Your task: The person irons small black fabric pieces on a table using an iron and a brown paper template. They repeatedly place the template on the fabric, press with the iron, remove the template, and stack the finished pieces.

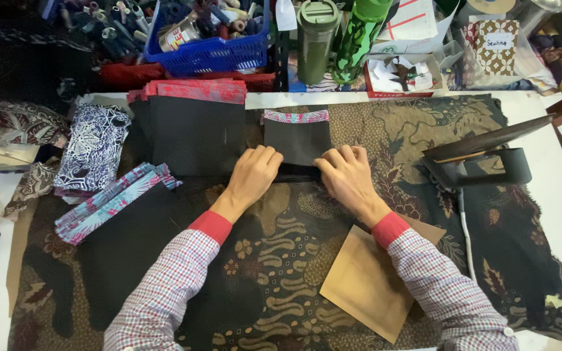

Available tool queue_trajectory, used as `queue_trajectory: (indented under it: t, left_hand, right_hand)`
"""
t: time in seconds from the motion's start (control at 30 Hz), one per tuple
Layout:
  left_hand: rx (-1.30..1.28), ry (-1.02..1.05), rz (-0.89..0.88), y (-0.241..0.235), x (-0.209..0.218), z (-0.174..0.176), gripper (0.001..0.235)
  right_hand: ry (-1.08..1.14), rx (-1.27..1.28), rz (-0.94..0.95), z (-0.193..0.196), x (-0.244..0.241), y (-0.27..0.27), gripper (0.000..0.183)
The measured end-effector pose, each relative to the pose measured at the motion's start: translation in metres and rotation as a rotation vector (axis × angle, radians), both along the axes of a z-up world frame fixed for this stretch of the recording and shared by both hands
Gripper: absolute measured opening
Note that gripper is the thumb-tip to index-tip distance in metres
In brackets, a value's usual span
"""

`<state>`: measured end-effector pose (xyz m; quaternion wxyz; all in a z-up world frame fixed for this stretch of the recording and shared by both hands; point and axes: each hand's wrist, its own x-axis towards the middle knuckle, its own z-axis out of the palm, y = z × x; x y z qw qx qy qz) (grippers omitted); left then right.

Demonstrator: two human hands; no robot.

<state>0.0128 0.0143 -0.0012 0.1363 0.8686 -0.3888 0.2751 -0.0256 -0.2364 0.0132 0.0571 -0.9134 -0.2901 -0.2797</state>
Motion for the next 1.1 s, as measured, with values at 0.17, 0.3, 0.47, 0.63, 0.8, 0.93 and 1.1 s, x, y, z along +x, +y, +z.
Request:
queue_trajectory:
  t: [0.17,0.3,0.47,0.63,0.8,0.93,1.1]
  left_hand:
    - [0.110,-0.050,-0.090,0.013,-0.011,-0.010,0.010]
    - [0.144,-0.110,-0.100,0.013,-0.011,-0.016,0.007]
    - [0.222,-0.124,-0.089,0.009,-0.011,-0.014,0.006]
    - [0.175,-0.090,-0.052,0.020,-0.030,0.002,0.015]
    - [-0.019,-0.046,0.044,0.064,-0.067,0.017,0.024]
    - [-0.099,0.166,0.478,0.136,-0.083,0.029,0.017]
    - [-0.080,0.078,0.696,0.213,-0.093,0.035,0.027]
  right_hand:
    - [-0.002,-0.079,0.055,-0.012,-0.005,-0.017,0.025]
    - [-0.011,-0.077,0.057,-0.017,-0.008,-0.018,0.024]
    - [0.097,-0.089,0.040,-0.004,-0.013,-0.011,0.029]
    - [0.178,0.029,-0.054,0.021,-0.050,-0.019,0.035]
    - [0.448,0.156,-0.180,0.014,-0.154,-0.016,0.065]
    - [0.446,0.100,-0.129,-0.024,-0.218,-0.003,0.098]
    - [0.420,0.036,-0.157,-0.055,-0.216,-0.035,0.094]
